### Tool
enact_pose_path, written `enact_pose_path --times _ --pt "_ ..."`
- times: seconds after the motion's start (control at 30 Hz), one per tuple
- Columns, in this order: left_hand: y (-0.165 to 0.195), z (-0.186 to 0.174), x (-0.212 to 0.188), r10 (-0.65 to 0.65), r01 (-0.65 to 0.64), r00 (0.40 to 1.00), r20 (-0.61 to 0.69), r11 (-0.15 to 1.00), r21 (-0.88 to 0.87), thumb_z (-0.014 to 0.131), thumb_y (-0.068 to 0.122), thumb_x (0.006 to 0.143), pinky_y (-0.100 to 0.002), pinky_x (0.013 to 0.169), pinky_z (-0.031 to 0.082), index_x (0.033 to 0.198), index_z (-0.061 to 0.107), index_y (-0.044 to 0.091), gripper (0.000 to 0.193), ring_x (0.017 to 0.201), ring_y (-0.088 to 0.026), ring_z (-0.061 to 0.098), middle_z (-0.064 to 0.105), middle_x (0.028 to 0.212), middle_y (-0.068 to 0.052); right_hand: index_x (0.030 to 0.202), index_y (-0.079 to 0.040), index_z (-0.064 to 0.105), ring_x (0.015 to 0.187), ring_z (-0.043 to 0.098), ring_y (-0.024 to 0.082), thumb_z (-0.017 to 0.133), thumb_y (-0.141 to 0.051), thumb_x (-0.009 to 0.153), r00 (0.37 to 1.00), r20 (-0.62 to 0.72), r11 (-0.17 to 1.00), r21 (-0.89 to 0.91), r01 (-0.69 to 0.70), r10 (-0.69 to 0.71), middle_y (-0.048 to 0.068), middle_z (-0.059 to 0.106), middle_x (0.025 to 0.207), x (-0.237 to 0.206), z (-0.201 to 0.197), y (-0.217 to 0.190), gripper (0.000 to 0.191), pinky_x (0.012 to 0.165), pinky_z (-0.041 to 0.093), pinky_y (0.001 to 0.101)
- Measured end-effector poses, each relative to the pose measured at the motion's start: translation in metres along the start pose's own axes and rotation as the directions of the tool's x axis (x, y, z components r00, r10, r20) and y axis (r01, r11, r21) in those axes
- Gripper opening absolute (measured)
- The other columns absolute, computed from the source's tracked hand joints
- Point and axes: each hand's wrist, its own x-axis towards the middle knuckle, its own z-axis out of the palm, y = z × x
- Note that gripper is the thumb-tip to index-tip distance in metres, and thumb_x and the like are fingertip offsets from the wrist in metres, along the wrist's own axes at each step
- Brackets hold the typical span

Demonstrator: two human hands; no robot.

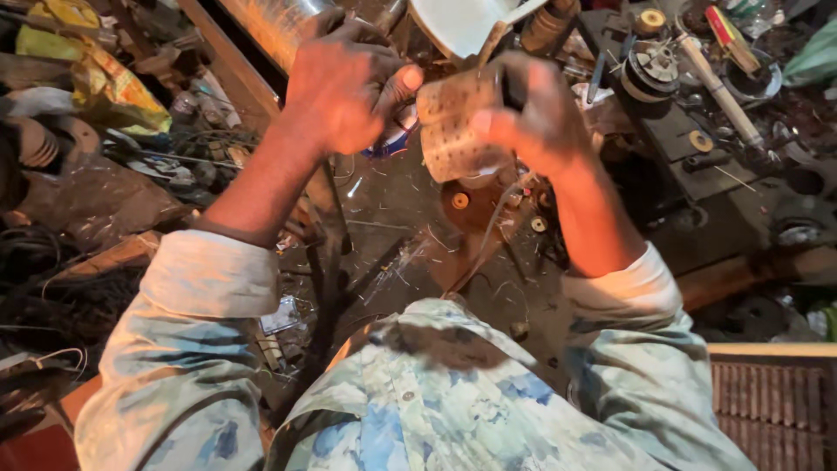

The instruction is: The person works on a cylindrical metal component with exposed wires, using pliers to strip and adjust wire ends. They then handle a perforated metal cup and a rubber grommet, fitting the grommet over the wires and positioning the cup near the cylinder.

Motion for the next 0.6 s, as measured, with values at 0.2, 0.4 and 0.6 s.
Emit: enact_pose_path --times 0.2,0.4,0.6 --pt "-0.003 0.006 -0.005 -0.061 0.058 0.997 -0.055 0.997 -0.057 0.032 0.052 0.116 -0.059 0.105 0.032 0.1 0.078 0.013 0.063 0.114 -0.039 0.062 0.076 0.106 -0.013 0.124 -0.001 0.059 0.096 0.065 0.018 0.075 -0.053 0.092 0.975 0.097 0.956 -0.195 0.217 -0.202 0.009 0.067 0.104 0.021 -0.009 -0.047 0.063 0.084 0.052 0.0326" --pt "-0.007 0.009 -0.004 -0.025 0.006 0.985 -0.171 0.994 -0.108 0.028 0.056 0.117 -0.057 0.097 0.038 0.095 0.079 0.013 0.07 0.103 -0.04 0.065 0.074 0.096 -0.016 0.137 0.005 0.042 0.095 0.068 0.031 0.072 -0.056 0.097 0.961 0.038 0.862 -0.432 0.263 -0.274 0.017 0.066 0.108 -0.012 0.032 -0.044 0.079 0.085 0.053 0.0434" --pt "-0.003 0.005 0.002 -0.094 0.092 0.995 -0.019 0.991 -0.102 0.026 0.062 0.112 -0.056 0.088 0.043 0.088 0.078 0.013 0.076 0.09 -0.045 0.063 0.068 0.082 -0.021 0.139 0.002 0.051 0.056 0.055 0.011 0.074 -0.062 0.089 0.961 0.011 0.848 0.469 -0.248 0.275 0.007 0.064 0.092 -0.022 0.044 -0.01 0.085 0.046 0.039 0.0264"
